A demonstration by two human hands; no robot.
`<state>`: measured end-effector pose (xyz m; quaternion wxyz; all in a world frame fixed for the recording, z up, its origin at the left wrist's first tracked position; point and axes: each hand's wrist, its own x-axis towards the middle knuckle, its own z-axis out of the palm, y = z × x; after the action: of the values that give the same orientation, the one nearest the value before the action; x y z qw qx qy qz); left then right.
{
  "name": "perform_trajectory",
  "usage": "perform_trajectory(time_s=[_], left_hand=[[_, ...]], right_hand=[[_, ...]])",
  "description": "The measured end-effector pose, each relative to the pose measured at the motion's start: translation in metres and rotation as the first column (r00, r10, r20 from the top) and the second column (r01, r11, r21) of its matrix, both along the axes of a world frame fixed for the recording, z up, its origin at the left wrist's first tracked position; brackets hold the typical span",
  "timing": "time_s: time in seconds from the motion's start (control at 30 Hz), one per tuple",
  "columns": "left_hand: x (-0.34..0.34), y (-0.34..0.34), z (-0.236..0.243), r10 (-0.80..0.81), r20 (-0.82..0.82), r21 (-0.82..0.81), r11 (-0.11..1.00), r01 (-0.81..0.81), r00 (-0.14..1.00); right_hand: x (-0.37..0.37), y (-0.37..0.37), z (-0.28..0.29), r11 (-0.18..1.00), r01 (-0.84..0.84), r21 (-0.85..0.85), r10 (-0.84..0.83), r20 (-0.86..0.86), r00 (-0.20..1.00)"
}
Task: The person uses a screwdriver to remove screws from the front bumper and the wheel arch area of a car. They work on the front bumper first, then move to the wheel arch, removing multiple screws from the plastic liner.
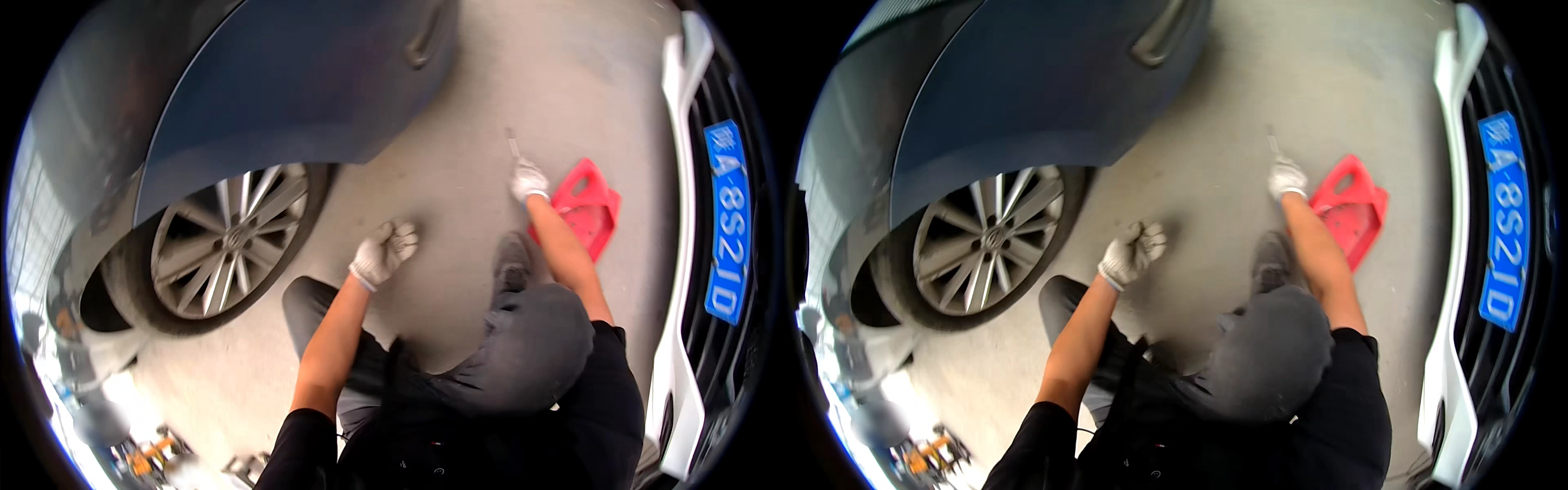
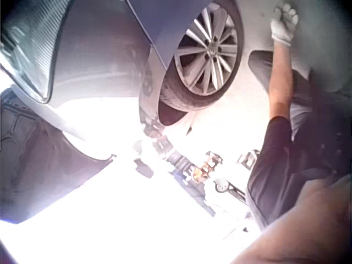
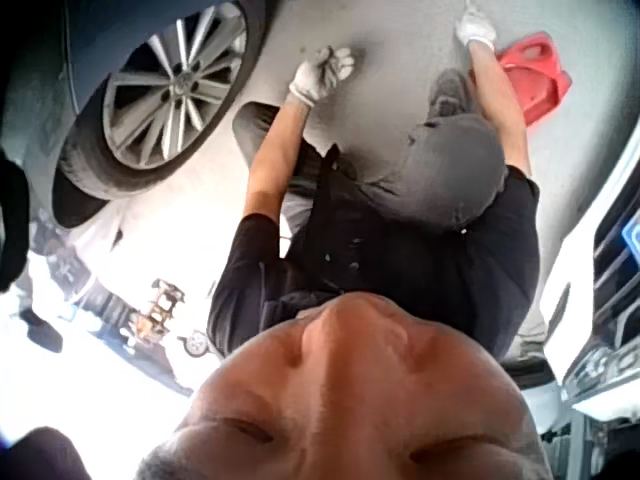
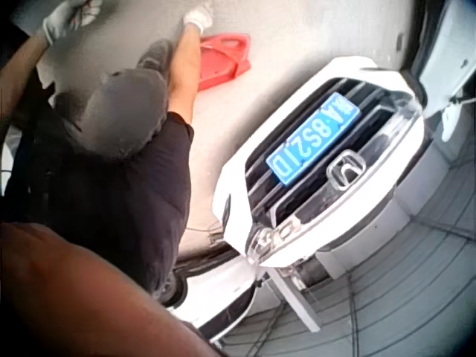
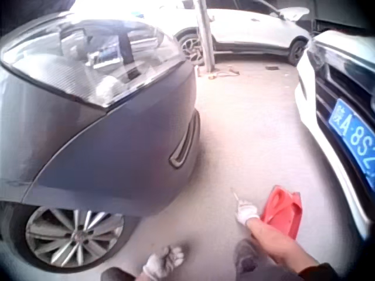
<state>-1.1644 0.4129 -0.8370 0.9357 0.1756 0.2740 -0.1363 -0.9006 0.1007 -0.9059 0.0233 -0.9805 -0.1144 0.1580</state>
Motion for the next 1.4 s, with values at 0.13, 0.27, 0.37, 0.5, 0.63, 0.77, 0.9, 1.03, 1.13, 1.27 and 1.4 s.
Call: perform_trajectory(time_s=[0.13, 0.27, 0.37, 0.5, 0.63, 0.77, 0.9, 1.03, 1.13, 1.27, 1.4], left_hand=[[-0.004, 0.008, 0.011, 0.08, 0.136, -0.123, 0.99, -0.063, 0.987], [0.002, 0.015, 0.002, 0.13, 0.138, -0.131, 0.985, -0.112, 0.982], [0.009, 0.014, -0.017, 0.128, 0.126, -0.127, 0.986, -0.112, 0.984], [0.019, 0.004, -0.033, 0.105, 0.023, -0.013, 0.994, -0.105, 0.994], [0.015, -0.005, -0.063, 0.033, -0.104, 0.313, 0.95, 0.001, 0.994], [0.02, -0.013, -0.068, -0.007, -0.195, 0.503, 0.858, 0.107, 0.981], [0.023, 0.0, -0.059, -0.129, -0.177, 0.685, 0.696, 0.216, 0.976], [0.031, 0.023, -0.012, -0.214, -0.118, 0.816, 0.535, 0.218, 0.97], [0.03, 0.048, 0.028, -0.301, 0.043, 0.831, 0.539, 0.133, 0.953], [0.016, 0.065, 0.054, -0.141, 0.269, 0.64, 0.766, -0.067, 0.953], [0.006, 0.069, 0.076, -0.047, 0.379, 0.513, 0.842, -0.168, 0.924]], right_hand=[[-0.005, 0.003, -0.021, 0.997, 0.019, 0.076, -0.023, 0.049, 0.999], [-0.037, 0.02, 0.0, 0.965, 0.089, 0.248, -0.094, 0.007, 0.996], [-0.072, 0.024, 0.006, 0.886, 0.14, 0.442, -0.103, -0.107, 0.989], [-0.114, 0.034, 0.028, 0.801, 0.201, 0.564, -0.063, -0.254, 0.965], [-0.136, 0.034, 0.038, 0.795, 0.173, 0.581, 0.015, -0.303, 0.953], [-0.138, 0.035, 0.042, 0.792, 0.104, 0.601, 0.064, -0.252, 0.966], [-0.135, 0.042, 0.059, 0.76, 0.019, 0.649, 0.128, -0.179, 0.976], [-0.128, 0.054, 0.105, 0.731, -0.019, 0.682, 0.277, -0.272, 0.921], [-0.122, 0.076, 0.154, 0.69, -0.146, 0.709, 0.469, -0.284, 0.836], [-0.117, 0.104, 0.224, 0.667, -0.269, 0.695, 0.594, -0.279, 0.754], [-0.122, 0.122, 0.254, 0.626, -0.371, 0.686, 0.628, -0.16, 0.762]])
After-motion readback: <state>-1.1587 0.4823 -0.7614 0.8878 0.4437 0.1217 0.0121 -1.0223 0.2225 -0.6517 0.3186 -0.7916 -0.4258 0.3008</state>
